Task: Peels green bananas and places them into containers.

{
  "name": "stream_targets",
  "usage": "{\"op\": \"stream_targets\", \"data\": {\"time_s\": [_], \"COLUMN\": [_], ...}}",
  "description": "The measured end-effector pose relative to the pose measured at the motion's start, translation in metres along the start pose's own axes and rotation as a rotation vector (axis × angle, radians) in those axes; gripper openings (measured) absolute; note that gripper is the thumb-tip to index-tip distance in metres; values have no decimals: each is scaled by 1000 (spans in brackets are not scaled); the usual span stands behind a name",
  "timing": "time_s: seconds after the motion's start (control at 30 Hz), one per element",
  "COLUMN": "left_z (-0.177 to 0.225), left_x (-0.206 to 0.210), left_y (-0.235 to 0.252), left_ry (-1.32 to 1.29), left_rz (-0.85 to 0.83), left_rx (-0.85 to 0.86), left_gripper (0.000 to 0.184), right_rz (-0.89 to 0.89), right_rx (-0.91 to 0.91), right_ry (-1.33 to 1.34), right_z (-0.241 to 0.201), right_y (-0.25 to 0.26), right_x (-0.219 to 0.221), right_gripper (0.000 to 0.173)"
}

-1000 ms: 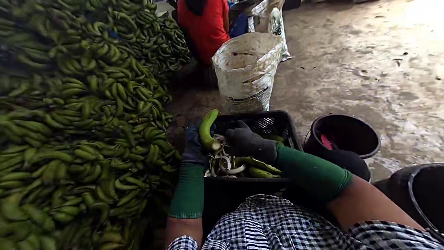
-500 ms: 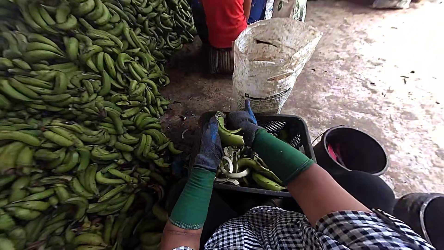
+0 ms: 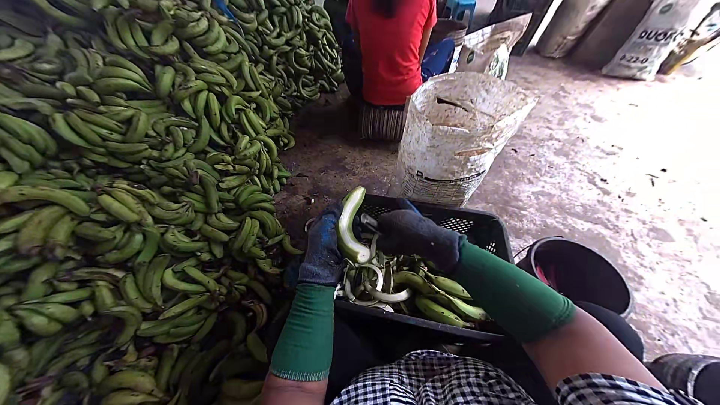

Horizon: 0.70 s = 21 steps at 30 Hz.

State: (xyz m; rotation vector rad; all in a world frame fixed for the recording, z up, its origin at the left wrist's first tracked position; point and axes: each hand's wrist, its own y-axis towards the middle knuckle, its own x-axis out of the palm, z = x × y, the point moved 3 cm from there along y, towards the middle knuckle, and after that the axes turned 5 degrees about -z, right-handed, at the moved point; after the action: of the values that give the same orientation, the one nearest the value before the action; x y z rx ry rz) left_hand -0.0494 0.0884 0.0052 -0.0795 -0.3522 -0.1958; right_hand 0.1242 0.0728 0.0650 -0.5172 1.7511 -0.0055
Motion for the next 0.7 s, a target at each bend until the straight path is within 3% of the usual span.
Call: {"op": "stream_targets", "data": {"time_s": [0.07, 0.13, 0.27, 0.37, 0.5, 0.6, 0.7], "left_z": [-1, 1, 1, -6, -13, -25, -19], "left_x": [3, 12, 24, 30, 34, 32, 34], "left_y": [4, 1, -9, -3, -2, 2, -1], "left_ry": [72, 52, 258, 426, 849, 670, 207], "left_rz": [-25, -19, -5, 56, -8, 3, -36], "left_rx": [21, 4, 44, 32, 109, 74, 33], "left_gripper": [38, 38, 37, 42, 39, 44, 43], "right_rz": [-58, -104, -108, -5, 98, 139, 208], "right_rx": [-64, -18, 134, 250, 362, 371, 358], "right_ry": [-33, -135, -192, -91, 140, 74, -58], "right_z": [-22, -32, -31, -16, -2, 1, 7], "right_y": [-18, -24, -16, -2, 8, 16, 24], "right_x": [0, 3, 13, 16, 6, -16, -31], "right_gripper": [24, 28, 39, 45, 35, 39, 41]}}
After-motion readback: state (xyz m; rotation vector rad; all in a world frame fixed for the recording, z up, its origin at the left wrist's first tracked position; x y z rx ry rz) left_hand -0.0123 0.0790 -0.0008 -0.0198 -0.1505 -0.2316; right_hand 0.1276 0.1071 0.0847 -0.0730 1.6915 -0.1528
